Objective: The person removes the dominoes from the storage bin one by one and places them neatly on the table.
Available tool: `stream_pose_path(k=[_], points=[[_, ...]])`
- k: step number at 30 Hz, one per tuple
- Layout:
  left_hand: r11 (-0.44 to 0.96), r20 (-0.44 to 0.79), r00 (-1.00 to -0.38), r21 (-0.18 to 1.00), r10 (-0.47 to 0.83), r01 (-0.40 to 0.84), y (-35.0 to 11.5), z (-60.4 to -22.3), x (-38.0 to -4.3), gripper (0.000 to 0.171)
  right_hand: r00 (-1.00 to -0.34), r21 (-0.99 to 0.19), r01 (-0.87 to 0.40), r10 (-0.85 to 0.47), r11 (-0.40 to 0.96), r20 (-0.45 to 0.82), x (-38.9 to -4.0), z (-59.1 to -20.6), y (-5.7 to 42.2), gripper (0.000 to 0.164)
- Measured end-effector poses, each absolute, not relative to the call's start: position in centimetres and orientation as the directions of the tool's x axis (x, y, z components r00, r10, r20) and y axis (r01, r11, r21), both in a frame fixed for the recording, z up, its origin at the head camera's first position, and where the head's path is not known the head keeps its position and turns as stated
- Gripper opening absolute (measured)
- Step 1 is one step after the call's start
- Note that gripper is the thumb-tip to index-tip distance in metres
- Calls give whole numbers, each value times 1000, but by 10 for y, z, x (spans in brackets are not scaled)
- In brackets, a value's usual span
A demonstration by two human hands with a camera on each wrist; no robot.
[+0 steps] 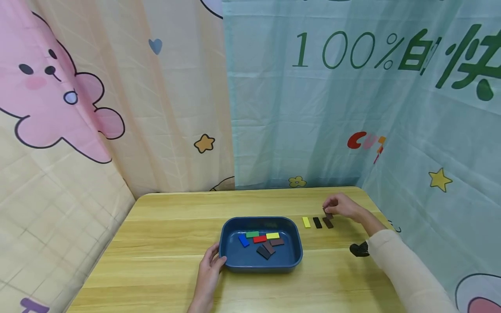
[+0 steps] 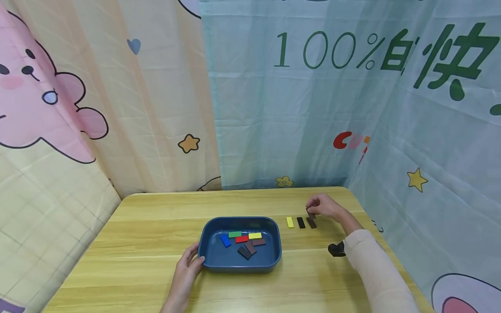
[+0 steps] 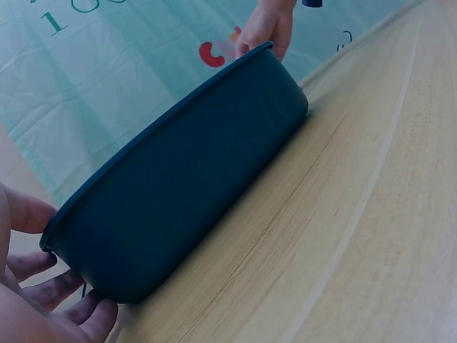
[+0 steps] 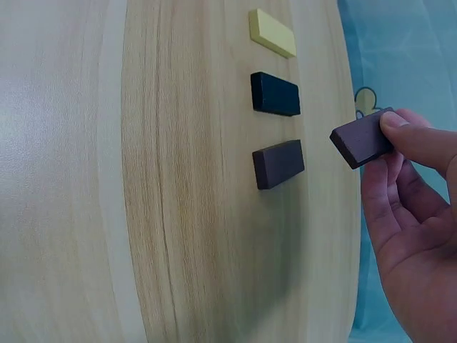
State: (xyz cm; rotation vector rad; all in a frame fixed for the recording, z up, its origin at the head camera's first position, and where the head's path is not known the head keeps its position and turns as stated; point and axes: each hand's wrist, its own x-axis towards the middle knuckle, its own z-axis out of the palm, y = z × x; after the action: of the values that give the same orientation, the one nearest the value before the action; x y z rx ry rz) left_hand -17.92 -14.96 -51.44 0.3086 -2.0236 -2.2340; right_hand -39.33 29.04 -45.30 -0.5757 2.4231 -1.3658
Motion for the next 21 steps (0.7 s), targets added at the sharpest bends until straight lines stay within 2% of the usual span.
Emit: stream_pose_path(k=[9,21], points=[[-108,-75,-973,993,-220,-52,-148,-513,-179,53,-896,-835,-181,-437,520,-79,-389,-457,300,22],[-104,-69,-972,993,-224,-46,-148,-514,-179,52,-919,-796,-170,-385,580,-84,-392,-477,317,16]])
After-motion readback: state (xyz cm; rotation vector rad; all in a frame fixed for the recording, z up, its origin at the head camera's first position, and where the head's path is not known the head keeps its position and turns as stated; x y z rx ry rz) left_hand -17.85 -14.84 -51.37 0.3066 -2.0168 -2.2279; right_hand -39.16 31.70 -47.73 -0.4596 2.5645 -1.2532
